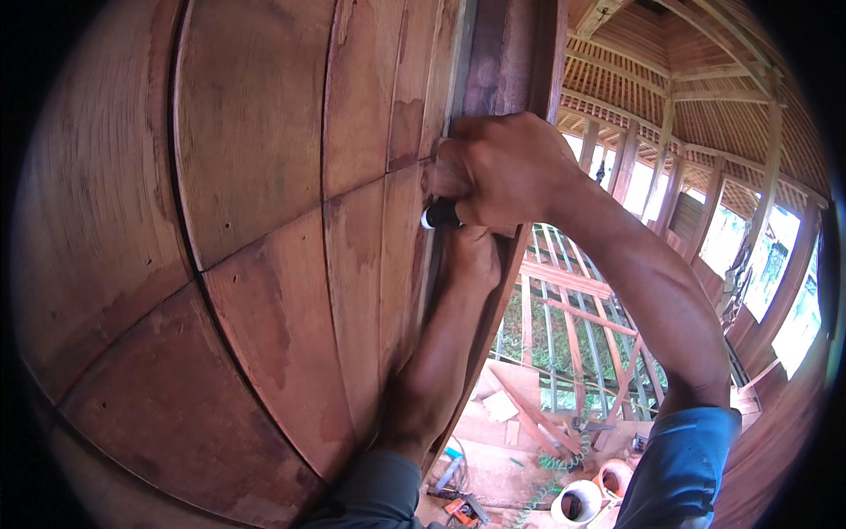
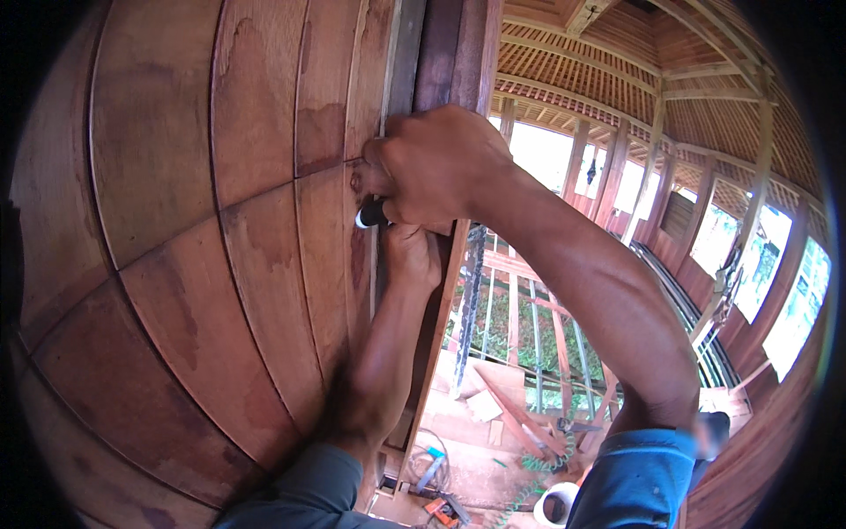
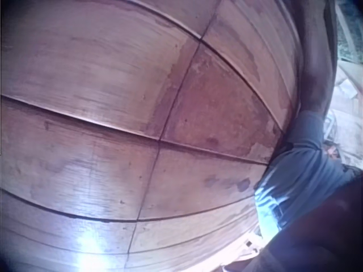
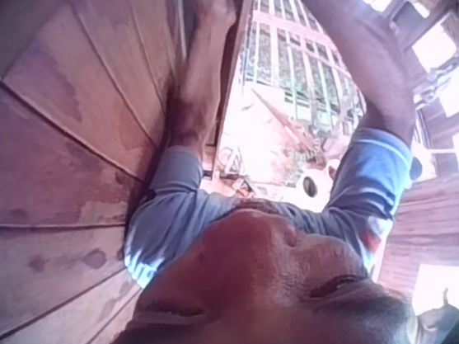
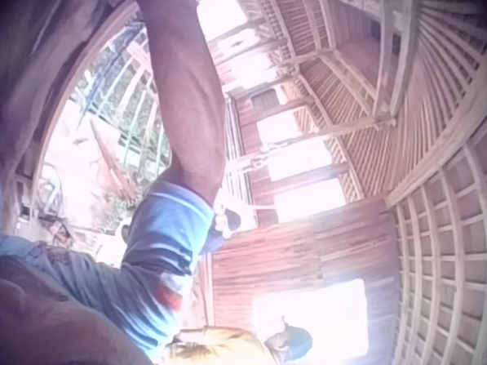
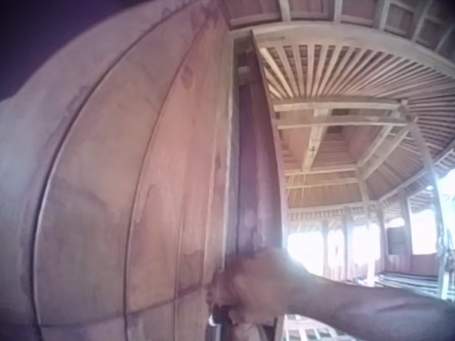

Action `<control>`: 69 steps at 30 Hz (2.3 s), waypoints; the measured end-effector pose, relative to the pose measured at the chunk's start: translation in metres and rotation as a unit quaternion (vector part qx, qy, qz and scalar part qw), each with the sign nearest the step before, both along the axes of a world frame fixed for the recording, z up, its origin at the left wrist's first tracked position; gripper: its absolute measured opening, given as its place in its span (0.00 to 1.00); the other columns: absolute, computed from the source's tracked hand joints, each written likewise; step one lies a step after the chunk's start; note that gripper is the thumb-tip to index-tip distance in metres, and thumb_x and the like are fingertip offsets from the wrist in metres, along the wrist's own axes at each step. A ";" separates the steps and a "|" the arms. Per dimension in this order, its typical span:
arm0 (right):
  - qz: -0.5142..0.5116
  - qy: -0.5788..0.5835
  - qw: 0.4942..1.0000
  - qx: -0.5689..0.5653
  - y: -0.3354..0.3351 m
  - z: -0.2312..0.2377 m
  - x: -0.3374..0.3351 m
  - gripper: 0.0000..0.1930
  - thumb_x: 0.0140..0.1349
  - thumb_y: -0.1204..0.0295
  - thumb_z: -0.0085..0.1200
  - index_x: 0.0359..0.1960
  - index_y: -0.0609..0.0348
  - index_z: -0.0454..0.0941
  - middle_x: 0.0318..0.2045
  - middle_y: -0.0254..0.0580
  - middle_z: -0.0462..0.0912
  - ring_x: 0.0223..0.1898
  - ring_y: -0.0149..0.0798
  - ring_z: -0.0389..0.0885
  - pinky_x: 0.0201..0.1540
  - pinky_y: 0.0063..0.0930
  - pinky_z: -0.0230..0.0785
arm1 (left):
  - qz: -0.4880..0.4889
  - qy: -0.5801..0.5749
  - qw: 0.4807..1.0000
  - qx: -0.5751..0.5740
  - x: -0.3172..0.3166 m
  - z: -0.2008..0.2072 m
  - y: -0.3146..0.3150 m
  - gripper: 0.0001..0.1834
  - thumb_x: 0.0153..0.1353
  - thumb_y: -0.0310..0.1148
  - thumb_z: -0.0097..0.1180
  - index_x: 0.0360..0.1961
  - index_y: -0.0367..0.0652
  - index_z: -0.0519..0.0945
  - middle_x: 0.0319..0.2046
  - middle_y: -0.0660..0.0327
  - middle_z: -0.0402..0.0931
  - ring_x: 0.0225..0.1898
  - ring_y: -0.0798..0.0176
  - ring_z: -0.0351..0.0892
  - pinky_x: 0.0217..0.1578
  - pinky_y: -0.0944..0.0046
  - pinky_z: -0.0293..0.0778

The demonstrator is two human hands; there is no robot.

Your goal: The person installs wooden planks onto a curved wall structure using a pneumatic nail gun. They position each plank, align it with the existing framework, and secure it with nails. The process is repeated for multiple planks along the curved surface.

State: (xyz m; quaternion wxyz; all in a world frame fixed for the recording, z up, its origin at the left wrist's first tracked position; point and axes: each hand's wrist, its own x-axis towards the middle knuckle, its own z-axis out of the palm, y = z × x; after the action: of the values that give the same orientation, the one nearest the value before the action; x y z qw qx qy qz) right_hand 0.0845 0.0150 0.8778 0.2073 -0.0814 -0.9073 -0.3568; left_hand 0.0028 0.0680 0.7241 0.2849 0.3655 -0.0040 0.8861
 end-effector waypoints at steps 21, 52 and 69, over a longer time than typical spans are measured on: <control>0.021 0.004 1.000 0.007 0.002 -0.003 0.000 0.19 0.51 0.59 0.62 0.41 0.58 0.83 0.39 0.47 0.83 0.44 0.52 0.86 0.46 0.46 0.78 | -0.057 -0.018 0.998 0.029 -0.001 0.005 -0.004 0.20 0.62 0.24 0.61 0.56 0.35 0.74 0.51 0.57 0.78 0.52 0.61 0.81 0.54 0.58 0.80; 0.295 0.252 0.907 -0.165 0.040 -0.020 0.120 0.05 0.58 0.75 0.57 0.33 0.63 0.81 0.43 0.43 0.84 0.38 0.34 0.83 0.37 0.26 0.73 | 0.076 0.041 0.994 -0.074 0.012 0.020 -0.036 0.22 0.57 0.42 0.74 0.47 0.42 0.82 0.33 0.69 0.82 0.26 0.77 0.77 0.20 0.74 0.66; 0.257 0.168 0.947 0.094 0.009 0.036 0.061 0.09 0.57 0.68 0.55 0.34 0.60 0.81 0.30 0.48 0.81 0.37 0.51 0.82 0.44 0.44 0.72 | 0.087 0.058 0.991 -0.085 0.012 0.021 -0.037 0.21 0.58 0.43 0.72 0.47 0.41 0.83 0.33 0.68 0.82 0.23 0.77 0.75 0.16 0.74 0.59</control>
State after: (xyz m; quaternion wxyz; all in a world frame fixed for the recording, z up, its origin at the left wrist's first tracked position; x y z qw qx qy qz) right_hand 0.1459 0.0236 0.9134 0.4480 0.1161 -0.8117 -0.3564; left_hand 0.0151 0.0307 0.7454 0.2368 0.3900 0.1202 0.8817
